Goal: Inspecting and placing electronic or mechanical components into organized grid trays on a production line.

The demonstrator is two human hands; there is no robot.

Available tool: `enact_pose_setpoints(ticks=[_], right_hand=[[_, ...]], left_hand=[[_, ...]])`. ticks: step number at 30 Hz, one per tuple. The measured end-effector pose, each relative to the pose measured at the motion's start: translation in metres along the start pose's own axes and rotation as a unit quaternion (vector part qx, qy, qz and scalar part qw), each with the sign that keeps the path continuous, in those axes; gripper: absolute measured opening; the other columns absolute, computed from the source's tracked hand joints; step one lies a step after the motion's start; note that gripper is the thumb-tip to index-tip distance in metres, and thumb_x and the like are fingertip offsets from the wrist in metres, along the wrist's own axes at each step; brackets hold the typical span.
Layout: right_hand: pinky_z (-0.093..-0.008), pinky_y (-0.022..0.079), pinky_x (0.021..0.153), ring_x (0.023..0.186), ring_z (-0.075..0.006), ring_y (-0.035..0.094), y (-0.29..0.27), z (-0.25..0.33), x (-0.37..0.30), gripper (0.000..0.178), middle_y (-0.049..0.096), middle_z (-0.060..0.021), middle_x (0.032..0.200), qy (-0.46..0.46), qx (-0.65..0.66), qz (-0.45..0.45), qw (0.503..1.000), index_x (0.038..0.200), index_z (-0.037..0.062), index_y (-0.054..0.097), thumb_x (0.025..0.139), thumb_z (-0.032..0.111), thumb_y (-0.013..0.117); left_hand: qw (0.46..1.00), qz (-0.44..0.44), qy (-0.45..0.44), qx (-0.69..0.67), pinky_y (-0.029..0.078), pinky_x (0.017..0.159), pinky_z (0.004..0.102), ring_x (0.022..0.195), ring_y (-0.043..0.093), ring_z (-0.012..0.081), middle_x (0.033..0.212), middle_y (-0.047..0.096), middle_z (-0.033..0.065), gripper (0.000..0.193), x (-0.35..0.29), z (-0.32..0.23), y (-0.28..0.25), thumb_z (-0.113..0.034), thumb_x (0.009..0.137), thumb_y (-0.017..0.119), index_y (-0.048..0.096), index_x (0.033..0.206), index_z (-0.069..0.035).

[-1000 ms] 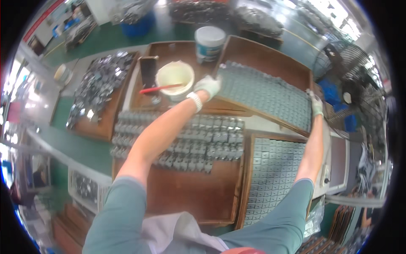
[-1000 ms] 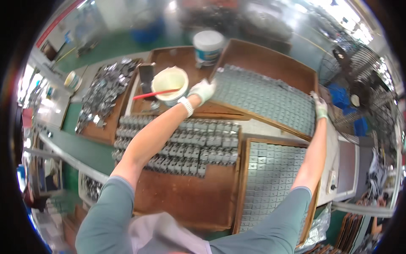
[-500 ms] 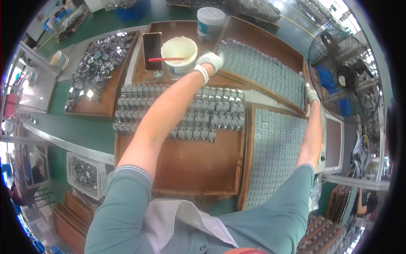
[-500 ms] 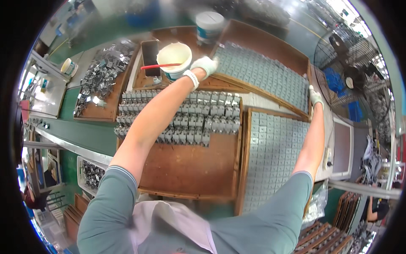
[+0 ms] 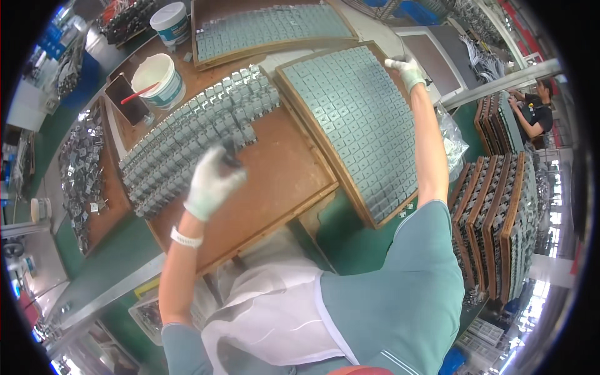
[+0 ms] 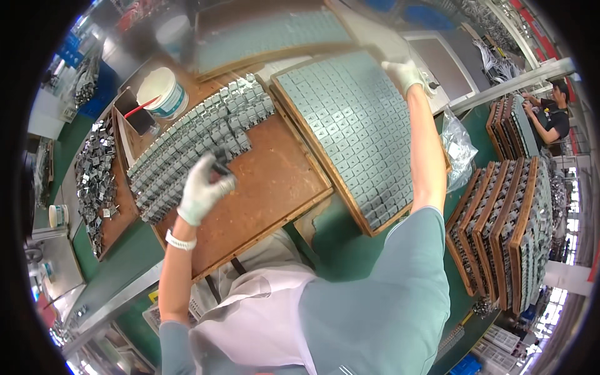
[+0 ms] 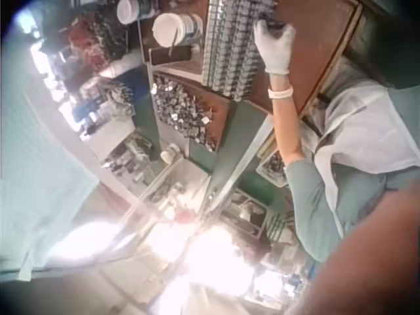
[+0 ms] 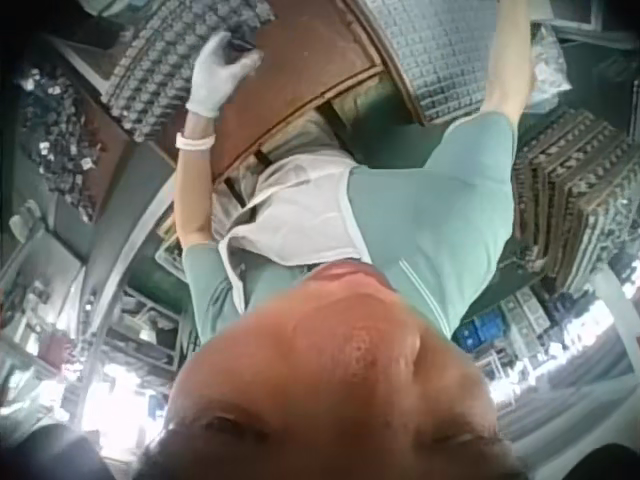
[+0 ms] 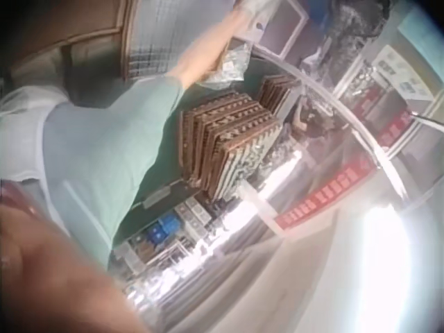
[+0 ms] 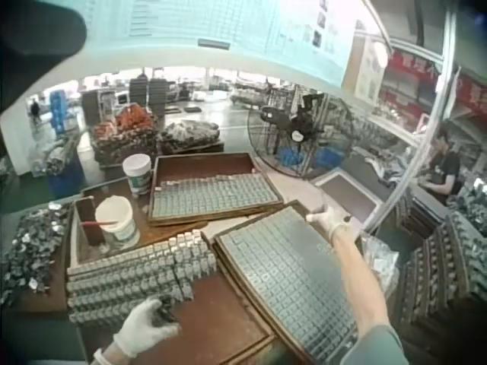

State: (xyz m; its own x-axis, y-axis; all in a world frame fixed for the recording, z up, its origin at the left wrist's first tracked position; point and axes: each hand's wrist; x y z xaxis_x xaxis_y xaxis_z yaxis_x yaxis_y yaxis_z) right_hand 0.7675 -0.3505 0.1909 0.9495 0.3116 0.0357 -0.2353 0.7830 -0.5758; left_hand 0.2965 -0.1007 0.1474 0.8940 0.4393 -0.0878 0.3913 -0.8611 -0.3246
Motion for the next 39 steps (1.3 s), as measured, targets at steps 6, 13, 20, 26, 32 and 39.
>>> enact_pose_setpoints(ticks=[6, 13, 20, 26, 32, 39], right_hand=[[-0.0349, 0.05, 0.087, 0.099, -0.0256, 0.065, -0.027, -0.101, 0.064, 0.062, 0.067, -0.0152, 0.116, -0.016, -0.157, -0.121, 0.98, 0.129, -0.0003, 0.057, 0.079, 0.03, 0.076], [-0.0414, 0.036, 0.11, 0.134, -0.0355, 0.046, 0.182, -0.016, 0.104, 0.081, 0.053, -0.0247, 0.137, -0.022, -0.272, 0.067, 0.96, 0.134, 0.0067, 0.057, 0.077, 0.063, 0.061], [-0.0306, 0.044, 0.1, 0.111, -0.0196, 0.059, 0.023, -0.145, 0.214, 0.062, 0.066, -0.0079, 0.119, -0.087, -0.176, 0.125, 0.973, 0.124, 0.0018, 0.064, 0.082, 0.046, 0.073], [-0.0317, 0.046, 0.092, 0.1, -0.0193, 0.06, 0.071, -0.161, 0.252, 0.047, 0.066, -0.0083, 0.114, 0.035, -0.1, 0.116, 0.988, 0.118, 0.0021, 0.065, 0.077, 0.021, 0.08], [-0.0333, 0.048, 0.09, 0.094, -0.0208, 0.063, 0.02, -0.156, 0.25, 0.043, 0.069, -0.0092, 0.109, -0.068, -0.041, -0.029, 0.996, 0.116, 0.0017, 0.068, 0.077, 0.015, 0.08], [-0.0238, 0.052, 0.077, 0.093, -0.0159, 0.064, 0.079, -0.039, 0.076, 0.047, 0.065, -0.0085, 0.111, -0.064, 0.193, 0.097, 0.974, 0.127, -0.0016, 0.058, 0.085, 0.009, 0.075]], left_hand=[[0.995, 0.058, 0.006, -0.083, 0.05, 0.093, 0.0343, 0.107, 0.064, 0.0238, 0.113, 0.066, 0.0138, 0.062, -0.057, 0.019, 0.032, -0.008, 0.075, 0.07, 0.05, 0.133, 0.002], [0.995, -0.018, -0.096, -0.02, 0.05, 0.091, 0.0324, 0.105, 0.063, 0.0208, 0.115, 0.063, 0.0118, 0.04, -0.125, 0.025, -0.022, 0.002, 0.081, 0.062, 0.06, 0.121, 0.005], [0.987, -0.122, 0.096, 0.041, 0.05, 0.084, 0.0358, 0.094, 0.064, 0.0303, 0.109, 0.067, 0.0195, 0.022, -0.123, 0.024, -0.098, -0.005, 0.081, 0.065, 0.067, 0.101, 0.004], [0.853, -0.495, -0.053, 0.16, 0.052, 0.086, 0.0325, 0.095, 0.068, 0.0209, 0.106, 0.071, 0.0121, 0.027, -0.149, 0.131, -0.235, -0.015, 0.088, 0.063, 0.069, 0.111, -0.002], [0.683, -0.407, -0.289, 0.533, 0.055, 0.08, 0.047, 0.095, 0.064, 0.0394, 0.111, 0.062, 0.0173, 0.051, -0.089, 0.22, -0.278, -0.036, 0.08, 0.071, 0.057, 0.121, -0.01], [0.736, -0.407, -0.15, 0.519, 0.055, 0.074, 0.0478, 0.089, 0.065, 0.038, 0.101, 0.065, 0.0171, 0.02, -0.112, 0.235, -0.281, -0.02, 0.079, 0.063, 0.068, 0.095, -0.009]])
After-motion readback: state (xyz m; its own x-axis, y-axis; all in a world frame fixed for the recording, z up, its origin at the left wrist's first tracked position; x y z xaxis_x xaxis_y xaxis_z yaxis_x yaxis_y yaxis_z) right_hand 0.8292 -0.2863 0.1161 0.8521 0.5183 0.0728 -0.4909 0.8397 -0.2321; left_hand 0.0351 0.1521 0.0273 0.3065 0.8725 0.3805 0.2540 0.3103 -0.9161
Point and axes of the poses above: each hand's wrist, its own x-axis towards the middle knuckle, its own y-axis out of the palm, z = x × y
